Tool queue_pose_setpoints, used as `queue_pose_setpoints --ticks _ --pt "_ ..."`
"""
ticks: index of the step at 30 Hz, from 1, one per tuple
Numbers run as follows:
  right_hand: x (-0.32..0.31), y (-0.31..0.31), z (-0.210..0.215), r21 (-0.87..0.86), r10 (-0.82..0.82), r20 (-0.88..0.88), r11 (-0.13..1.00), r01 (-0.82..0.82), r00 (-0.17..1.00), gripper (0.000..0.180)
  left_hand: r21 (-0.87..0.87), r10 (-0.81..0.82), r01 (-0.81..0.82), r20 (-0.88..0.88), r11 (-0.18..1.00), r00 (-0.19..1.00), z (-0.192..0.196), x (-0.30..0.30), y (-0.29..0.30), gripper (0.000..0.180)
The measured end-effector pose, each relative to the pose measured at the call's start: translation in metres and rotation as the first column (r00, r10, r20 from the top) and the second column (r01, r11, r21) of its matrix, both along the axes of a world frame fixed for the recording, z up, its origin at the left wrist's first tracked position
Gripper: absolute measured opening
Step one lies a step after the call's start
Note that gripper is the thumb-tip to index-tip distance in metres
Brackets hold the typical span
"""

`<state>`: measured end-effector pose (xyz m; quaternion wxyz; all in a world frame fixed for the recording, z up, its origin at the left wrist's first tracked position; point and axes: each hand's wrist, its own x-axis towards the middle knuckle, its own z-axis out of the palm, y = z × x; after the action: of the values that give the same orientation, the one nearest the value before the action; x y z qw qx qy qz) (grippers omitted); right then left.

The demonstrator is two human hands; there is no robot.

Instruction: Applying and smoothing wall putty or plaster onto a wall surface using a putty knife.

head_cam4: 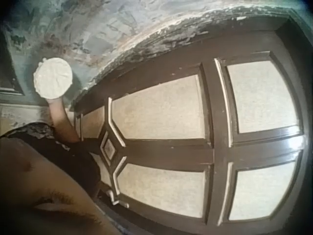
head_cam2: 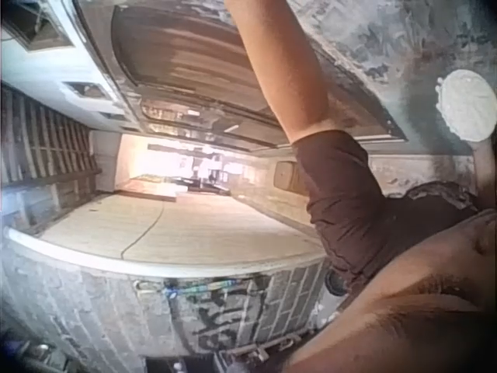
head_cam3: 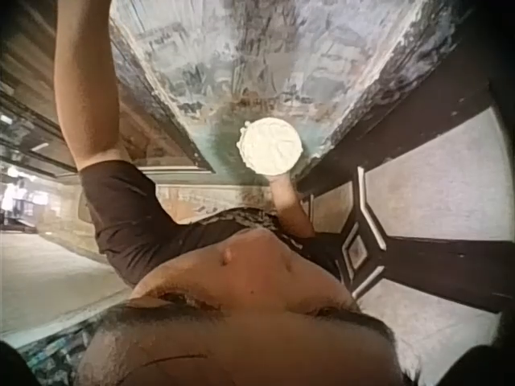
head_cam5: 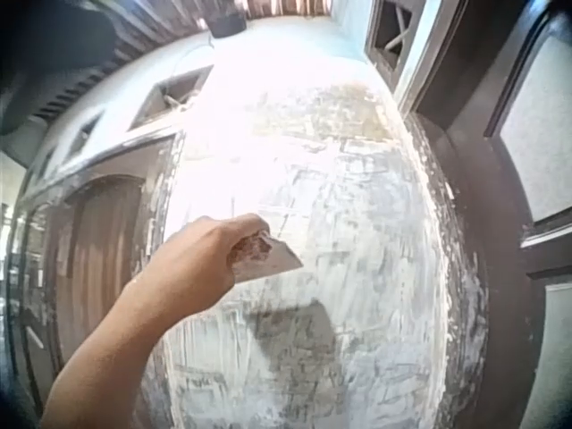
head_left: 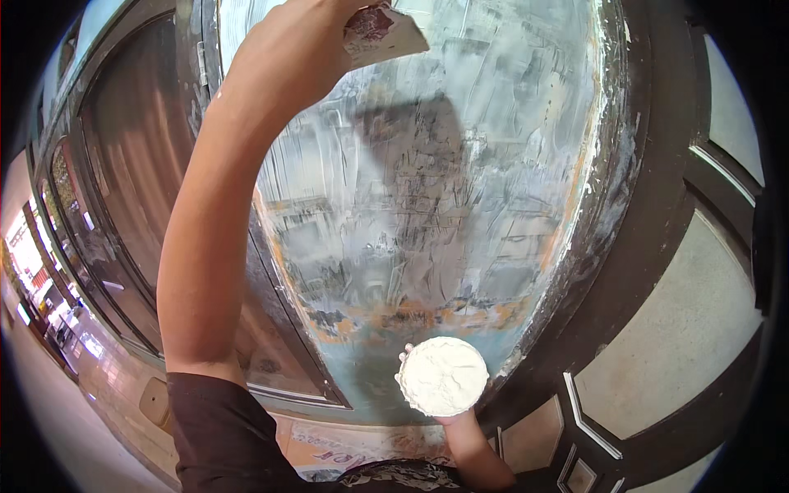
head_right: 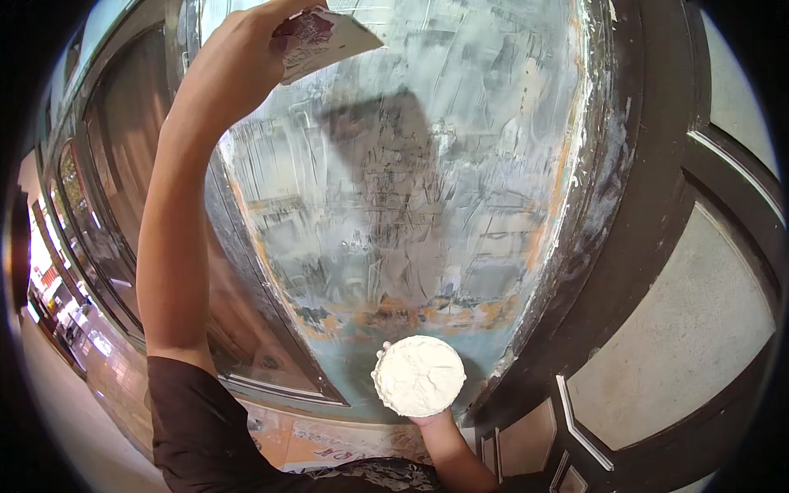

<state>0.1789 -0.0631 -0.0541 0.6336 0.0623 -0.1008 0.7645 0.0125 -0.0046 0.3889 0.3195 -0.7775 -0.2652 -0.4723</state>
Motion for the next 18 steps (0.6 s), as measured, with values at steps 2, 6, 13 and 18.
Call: queue_pose_setpoints --ticks 2,6,13,18 --pt "-0.005 0.000 -0.002 -0.016 0.009 0.023 1.000 -0.009 1.000 0.065 0.053 -0.061 0.066 -0.086 0.996 0.994 0.005 -0.014 0.041 0.031" --pt "-0.004 0.002 -0.003 -0.048 0.033 -0.016 0.998 -0.034 0.999 0.067 -0.271 0.019 -0.097 -0.277 0.958 0.961 0.006 -0.001 0.061 0.029" --pt "-0.008 0.000 0.003 -0.024 0.017 -0.016 1.000 -0.017 1.000 0.074 -0.450 -0.098 -0.063 -0.325 0.891 0.940 0.009 -0.003 0.069 0.030" --pt "-0.007 -0.003 0.007 -0.014 0.050 -0.038 0.999 -0.051 0.998 0.074 -0.398 -0.220 0.156 -0.118 0.904 0.968 0.033 -0.017 0.052 0.019"
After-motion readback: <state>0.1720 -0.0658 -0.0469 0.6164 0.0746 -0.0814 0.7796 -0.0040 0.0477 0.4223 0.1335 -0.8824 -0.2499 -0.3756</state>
